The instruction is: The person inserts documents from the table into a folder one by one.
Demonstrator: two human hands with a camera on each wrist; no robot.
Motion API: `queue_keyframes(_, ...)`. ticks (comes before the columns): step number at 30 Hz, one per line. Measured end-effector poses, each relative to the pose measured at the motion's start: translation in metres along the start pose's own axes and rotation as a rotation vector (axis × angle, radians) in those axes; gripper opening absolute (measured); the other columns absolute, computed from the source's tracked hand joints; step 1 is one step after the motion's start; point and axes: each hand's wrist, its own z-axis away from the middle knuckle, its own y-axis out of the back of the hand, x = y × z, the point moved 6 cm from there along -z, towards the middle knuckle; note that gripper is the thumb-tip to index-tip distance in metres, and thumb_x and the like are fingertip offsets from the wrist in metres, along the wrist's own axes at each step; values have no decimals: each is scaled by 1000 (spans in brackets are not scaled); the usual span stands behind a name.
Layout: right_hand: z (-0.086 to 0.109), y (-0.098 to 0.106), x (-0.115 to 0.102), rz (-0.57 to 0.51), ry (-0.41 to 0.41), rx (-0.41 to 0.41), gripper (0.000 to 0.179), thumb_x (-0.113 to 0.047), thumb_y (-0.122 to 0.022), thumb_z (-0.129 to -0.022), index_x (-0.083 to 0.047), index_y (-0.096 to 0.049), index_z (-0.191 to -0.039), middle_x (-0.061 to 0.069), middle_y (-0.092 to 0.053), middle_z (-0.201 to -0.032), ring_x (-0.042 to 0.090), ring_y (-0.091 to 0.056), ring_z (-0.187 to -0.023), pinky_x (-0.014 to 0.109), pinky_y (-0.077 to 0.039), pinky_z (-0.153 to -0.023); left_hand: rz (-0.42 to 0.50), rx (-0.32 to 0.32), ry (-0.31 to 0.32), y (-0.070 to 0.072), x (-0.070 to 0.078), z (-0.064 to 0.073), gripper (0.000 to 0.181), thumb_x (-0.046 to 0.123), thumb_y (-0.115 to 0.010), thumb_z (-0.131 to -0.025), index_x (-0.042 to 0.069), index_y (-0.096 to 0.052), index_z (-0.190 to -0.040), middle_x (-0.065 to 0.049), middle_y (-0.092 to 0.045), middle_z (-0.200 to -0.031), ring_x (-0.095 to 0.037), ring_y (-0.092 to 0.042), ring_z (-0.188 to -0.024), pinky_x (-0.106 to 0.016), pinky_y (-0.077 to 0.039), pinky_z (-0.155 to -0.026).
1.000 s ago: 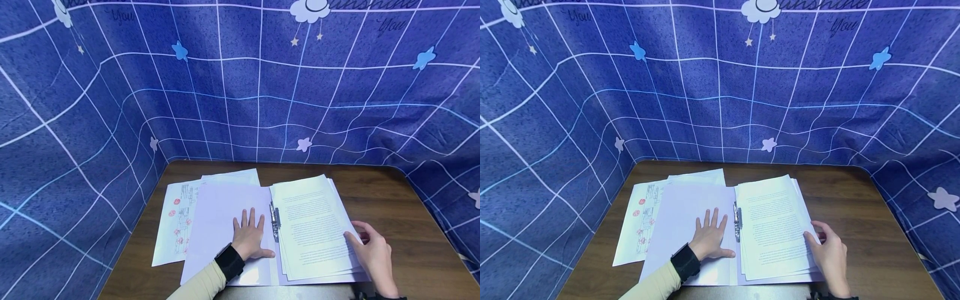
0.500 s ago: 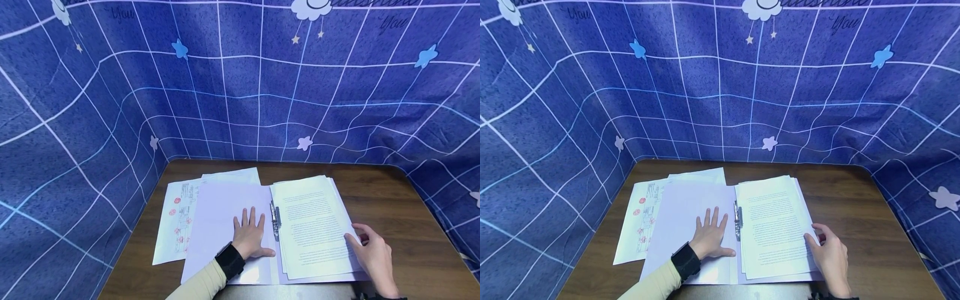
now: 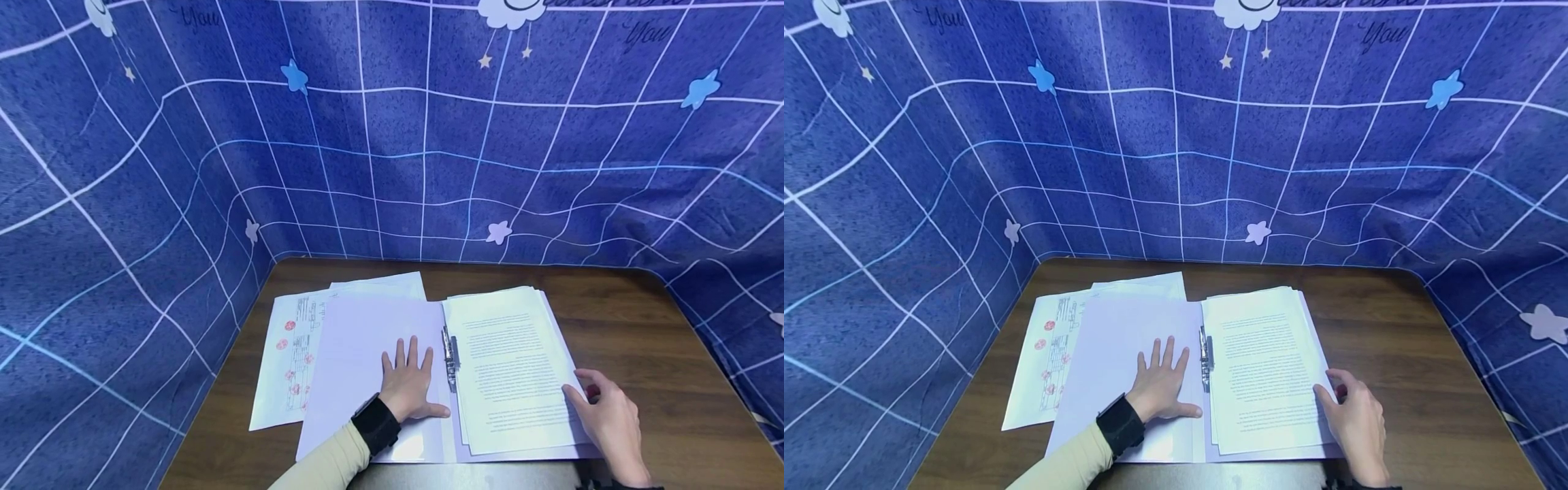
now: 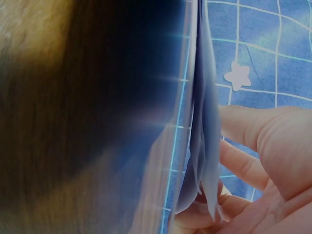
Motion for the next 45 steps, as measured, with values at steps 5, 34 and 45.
queue_keyframes(5, 0, -1, 0, 14, -13, -12, 44, -26, -78, -90, -4, -67, -127, 18, -68, -94, 35, -62, -79, 38, -39, -57, 3, 8, 0, 2, 1, 1, 119, 80, -75, -69, 12, -39, -159, -25, -24, -166, -50, -21, -151, -71, -28, -112)
queue_keyframes(34, 37, -51, -85, 220, 700, 174, 34, -6, -88, -73, -9, -78, -105, 19, -66, -111, 42, -58, -96, 52, -43, -70, -13, 10, 12, 1, 1, -2, 121, 81, -76, -68, 13, -38, -160, -24, -22, -167, -49, -19, -152, -71, -26, -113)
queue_keyframes(45, 52, -79, -95, 271, 586, -48, 58, -51, -84, -81, -20, -73, -130, 29, -57, -138, 53, -54, -115, 63, -46, -83, -9, 35, 6, 4, 2, 0, 120, 80, -77, -66, 12, -42, -158, -25, -26, -165, -50, -23, -151, -71, -29, -111)
